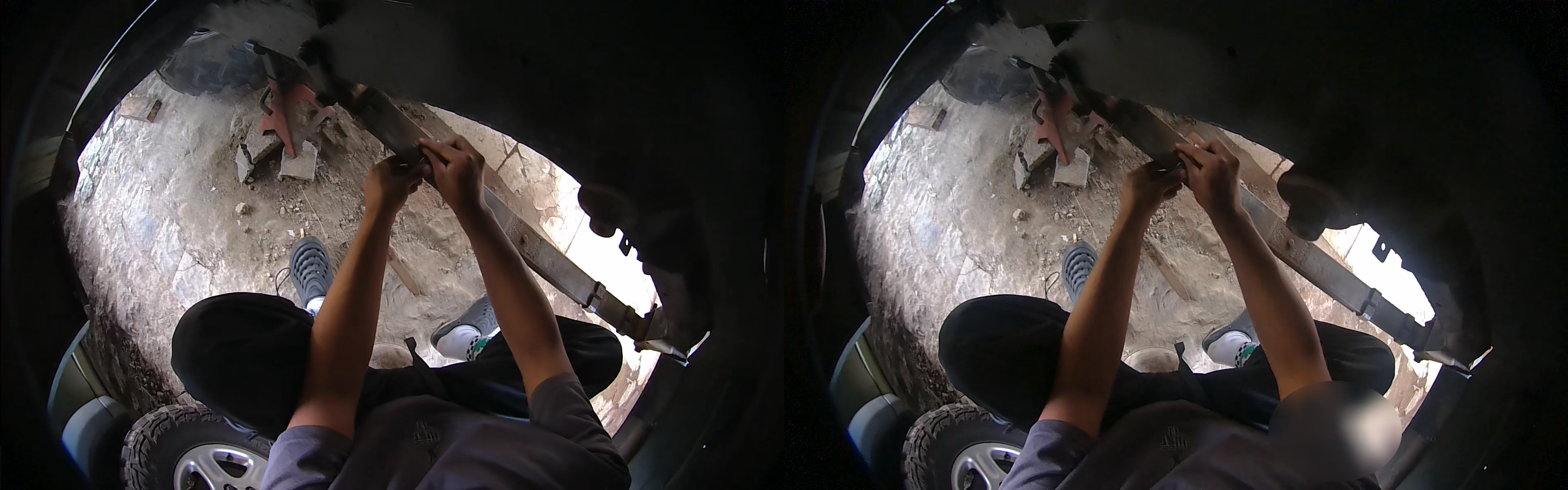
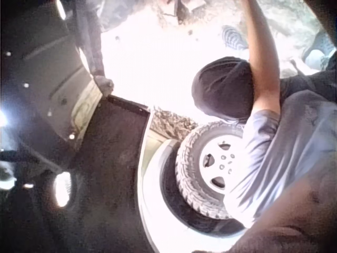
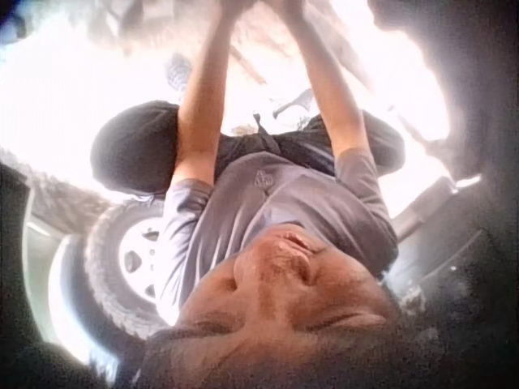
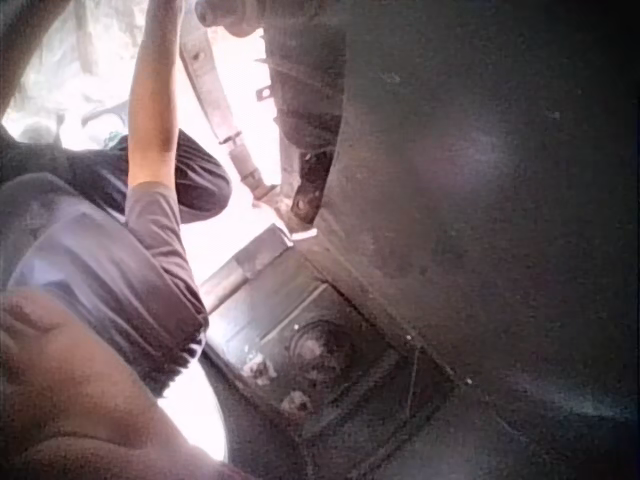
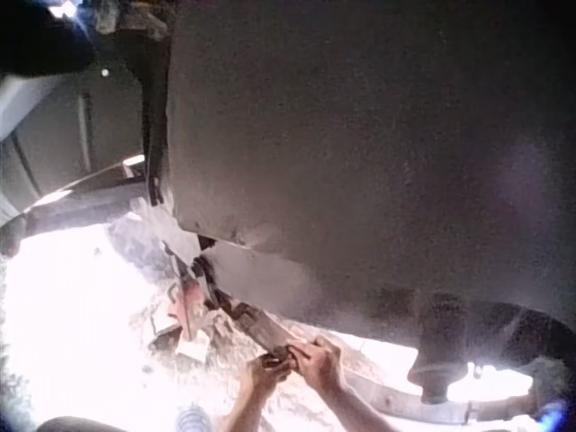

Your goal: The person sits beneath a vehicle and uses a hammer to strike a metal bracket on the undercarriage. They then use their hands to adjust and secure the bracket in place.

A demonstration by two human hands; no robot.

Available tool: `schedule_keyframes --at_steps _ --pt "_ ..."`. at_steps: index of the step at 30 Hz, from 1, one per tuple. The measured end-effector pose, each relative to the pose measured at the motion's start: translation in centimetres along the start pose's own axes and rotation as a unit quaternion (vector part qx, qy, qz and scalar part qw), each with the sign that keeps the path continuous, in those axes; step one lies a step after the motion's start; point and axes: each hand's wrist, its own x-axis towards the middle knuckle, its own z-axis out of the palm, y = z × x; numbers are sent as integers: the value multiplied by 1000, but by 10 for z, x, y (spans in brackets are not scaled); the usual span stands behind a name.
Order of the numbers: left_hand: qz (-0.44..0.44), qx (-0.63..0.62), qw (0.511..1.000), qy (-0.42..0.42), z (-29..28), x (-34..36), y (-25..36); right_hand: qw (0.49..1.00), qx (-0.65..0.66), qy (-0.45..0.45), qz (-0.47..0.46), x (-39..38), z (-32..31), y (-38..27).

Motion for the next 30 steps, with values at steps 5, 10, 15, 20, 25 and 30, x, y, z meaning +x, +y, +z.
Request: schedule_keyframes --at_steps 5,10,15,20,25,30 --pt "-25 39 999 -9 -2 0 10 1000 2 -25 6 6 -2 2" --pt "-25 83 996 -13 -2 -6 13 999 -20 -33 23 -16 -25 12" --pt "-27 103 994 -6 0 -7 12 999 2 -30 16 2 -13 6" --pt "-25 132 991 -5 -2 -3 9 999 11 -29 17 2 -10 5" --pt "9 102 994 31 4 -8 4 999 5 -8 44 -21 -23 11" --pt "10 140 990 -7 -3 -3 8 1000 26 -6 11 3 -2 -1"
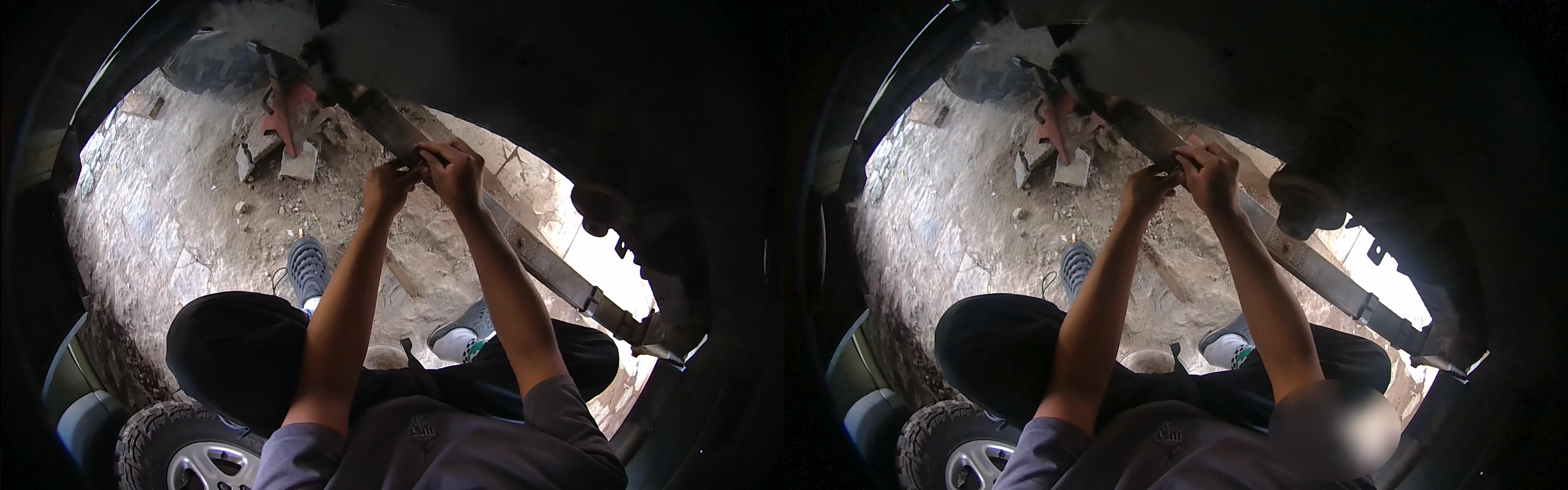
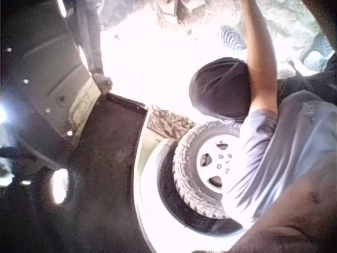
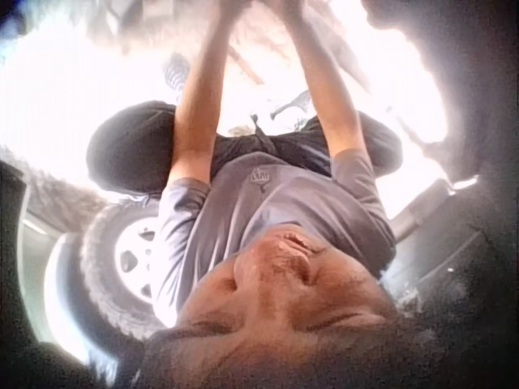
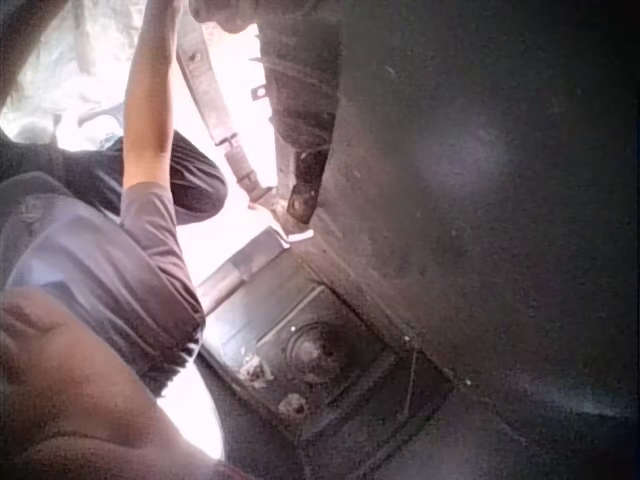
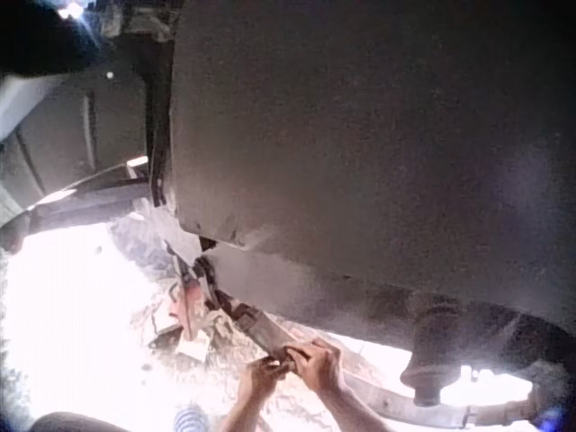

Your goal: The person sits beneath a vehicle and uses a hammer to strike a metal bracket on the undercarriage. They then use their hands to adjust and secure the bracket in place.

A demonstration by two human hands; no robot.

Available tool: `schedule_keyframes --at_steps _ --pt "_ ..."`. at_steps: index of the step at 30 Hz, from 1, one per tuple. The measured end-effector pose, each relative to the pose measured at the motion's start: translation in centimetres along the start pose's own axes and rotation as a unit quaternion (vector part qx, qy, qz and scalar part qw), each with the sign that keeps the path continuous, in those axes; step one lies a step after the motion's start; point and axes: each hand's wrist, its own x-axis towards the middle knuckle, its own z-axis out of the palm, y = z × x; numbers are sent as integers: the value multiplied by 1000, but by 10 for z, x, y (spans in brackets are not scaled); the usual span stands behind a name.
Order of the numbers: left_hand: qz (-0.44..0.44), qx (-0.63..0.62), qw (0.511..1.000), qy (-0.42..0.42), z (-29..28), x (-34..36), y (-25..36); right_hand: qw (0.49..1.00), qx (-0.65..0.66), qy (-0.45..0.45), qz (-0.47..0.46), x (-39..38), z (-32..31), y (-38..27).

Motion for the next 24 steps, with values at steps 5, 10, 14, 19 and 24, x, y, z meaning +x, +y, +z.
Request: schedule_keyframes --at_steps 5,10,14,19,24 --pt "3 14 1000 14 1 1 2 1000 -16 -8 1 0 -3 7" --pt "-7 44 999 11 -3 2 -1 999 -36 3 14 -23 -15 13" --pt "7 142 990 -3 0 -7 19 999 -26 -12 27 -4 -4 -4" --pt "24 140 990 26 -4 4 -3 998 -35 -48 -2 0 -2 -10" --pt "-4 121 992 24 0 -4 2 999 -31 -15 7 -18 -16 -6"
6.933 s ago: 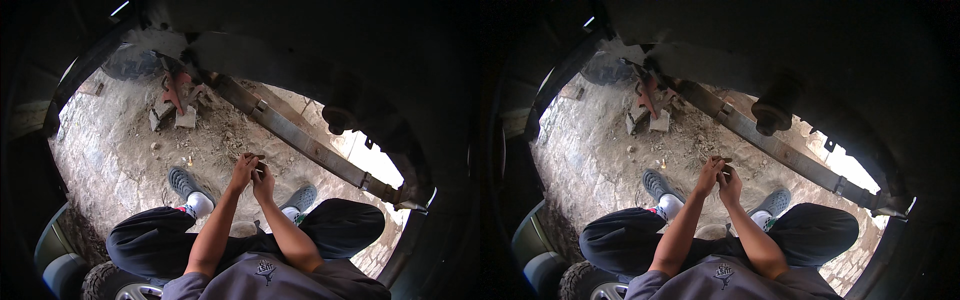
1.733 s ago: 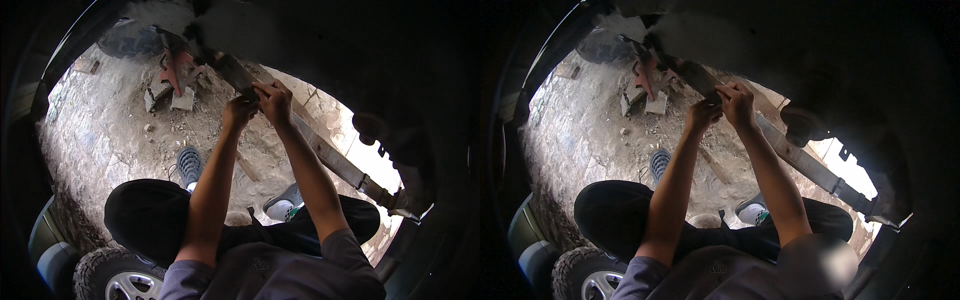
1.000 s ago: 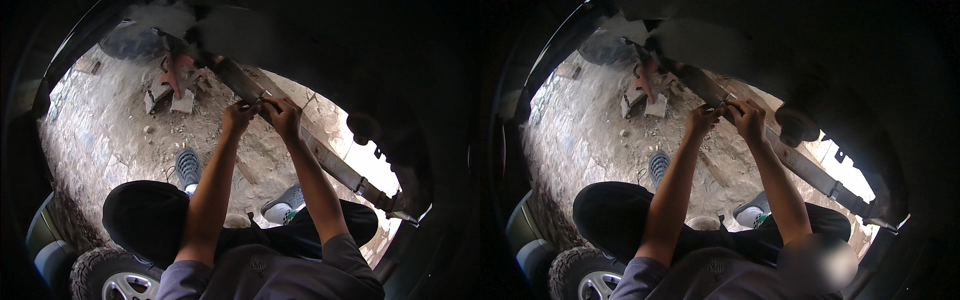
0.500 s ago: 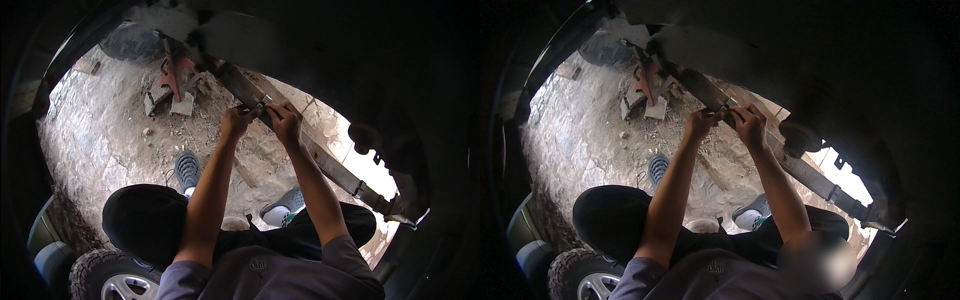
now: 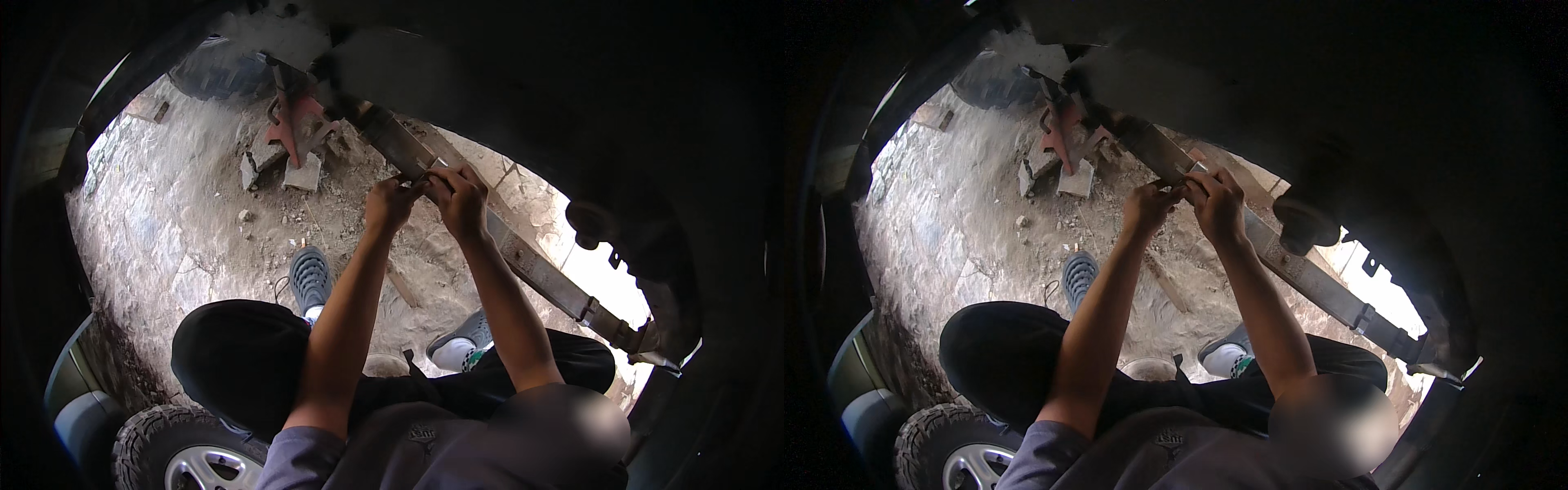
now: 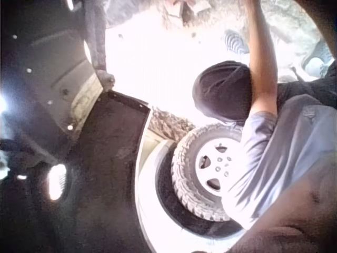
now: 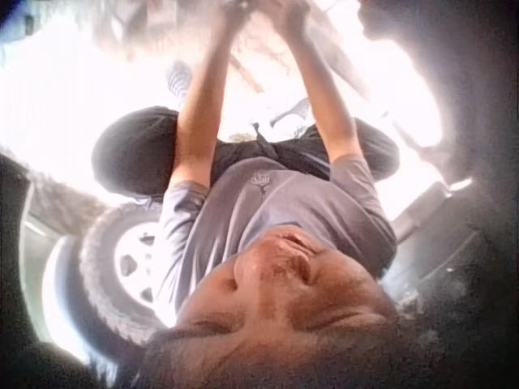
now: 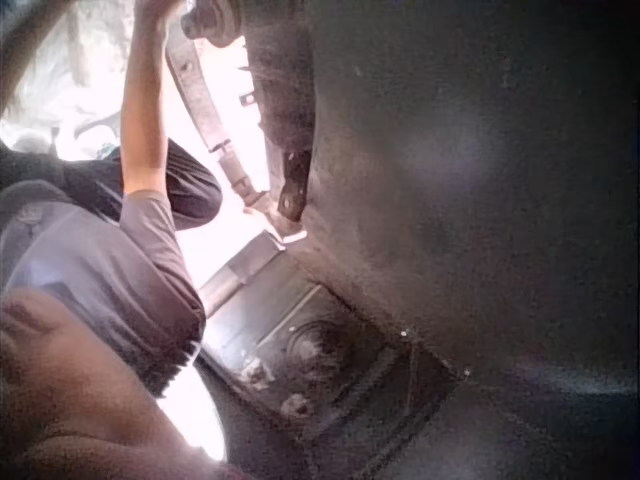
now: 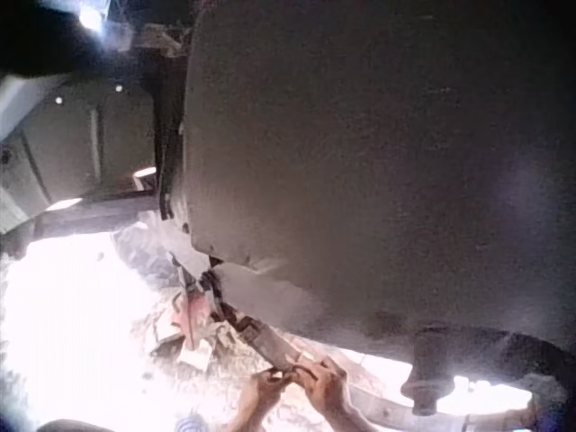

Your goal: The person sits beneath a vehicle and uses a hammer to strike a metal bracket on the undercarriage. They then use their hands to adjust and secure the bracket in place.

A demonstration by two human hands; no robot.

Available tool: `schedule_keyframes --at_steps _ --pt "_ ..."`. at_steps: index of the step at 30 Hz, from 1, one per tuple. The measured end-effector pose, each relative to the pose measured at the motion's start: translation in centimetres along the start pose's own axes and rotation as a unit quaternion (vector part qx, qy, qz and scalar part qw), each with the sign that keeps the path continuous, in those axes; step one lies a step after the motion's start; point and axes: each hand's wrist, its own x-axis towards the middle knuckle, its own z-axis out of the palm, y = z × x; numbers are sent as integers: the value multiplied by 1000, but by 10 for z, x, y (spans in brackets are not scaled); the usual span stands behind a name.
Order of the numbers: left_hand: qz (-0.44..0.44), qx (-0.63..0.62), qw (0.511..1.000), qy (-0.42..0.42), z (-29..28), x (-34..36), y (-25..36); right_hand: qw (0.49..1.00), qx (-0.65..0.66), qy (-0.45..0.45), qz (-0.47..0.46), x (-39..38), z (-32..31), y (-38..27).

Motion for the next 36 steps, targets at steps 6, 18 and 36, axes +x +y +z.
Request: schedule_keyframes --at_steps 6,18,36 --pt "-44 70 996 -23 -13 -6 22 996 11 71 54 -13 0 -3" --pt "-27 -35 999 12 2 -2 2 945 136 46 295 -41 2 7" --pt "-29 -89 995 21 11 3 -18 995 -7 53 80 -16 0 -2"
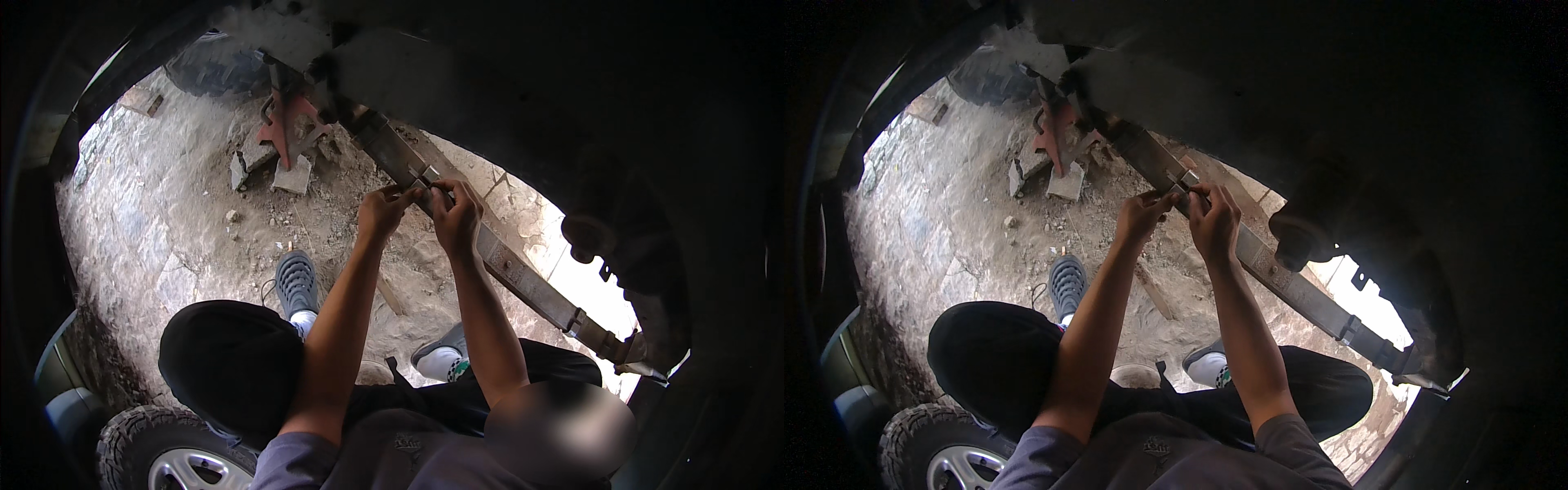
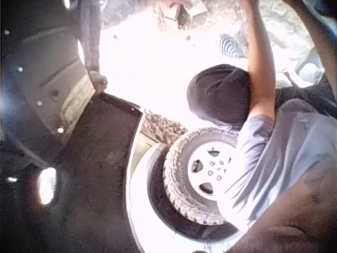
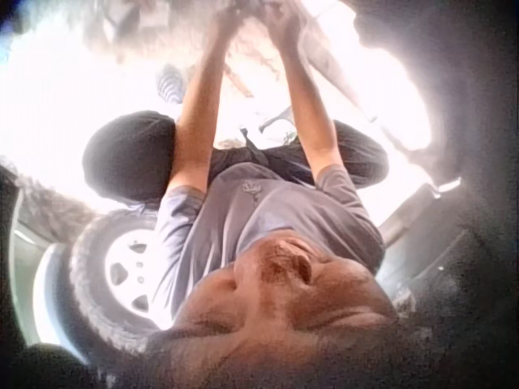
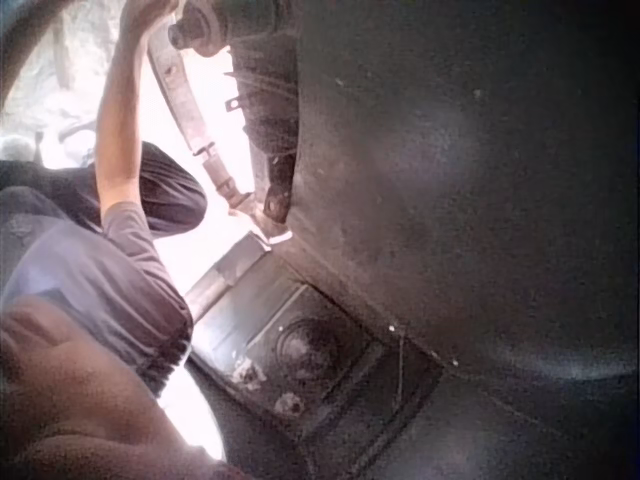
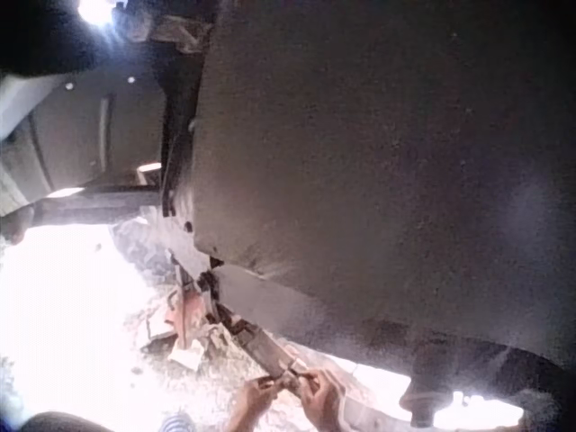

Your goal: The person sits beneath a vehicle and uses a hammer to strike a metal bracket on the undercarriage. They then use their hands to adjust and secure the bracket in place.

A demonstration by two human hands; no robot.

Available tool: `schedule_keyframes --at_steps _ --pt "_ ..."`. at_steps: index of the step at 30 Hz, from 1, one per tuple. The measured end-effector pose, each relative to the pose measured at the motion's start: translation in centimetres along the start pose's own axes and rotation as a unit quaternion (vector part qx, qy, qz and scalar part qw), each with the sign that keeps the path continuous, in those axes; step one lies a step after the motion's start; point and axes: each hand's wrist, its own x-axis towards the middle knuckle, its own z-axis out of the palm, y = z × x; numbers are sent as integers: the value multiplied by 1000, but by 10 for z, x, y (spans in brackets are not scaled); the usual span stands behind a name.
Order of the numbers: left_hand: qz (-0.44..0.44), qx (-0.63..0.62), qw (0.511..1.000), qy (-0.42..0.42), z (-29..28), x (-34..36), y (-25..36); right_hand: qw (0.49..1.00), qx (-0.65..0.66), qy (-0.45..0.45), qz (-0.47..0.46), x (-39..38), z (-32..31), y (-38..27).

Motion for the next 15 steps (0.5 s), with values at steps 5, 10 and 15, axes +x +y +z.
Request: schedule_keyframes --at_steps 5,10,15 --pt "12 21 1000 7 -3 2 0 999 15 -27 -20 12 5 4" --pt "21 -25 999 3 1 7 -7 997 14 -56 -57 27 6 4" --pt "0 -87 996 -23 -3 1 3 993 2 -95 -66 34 5 2"
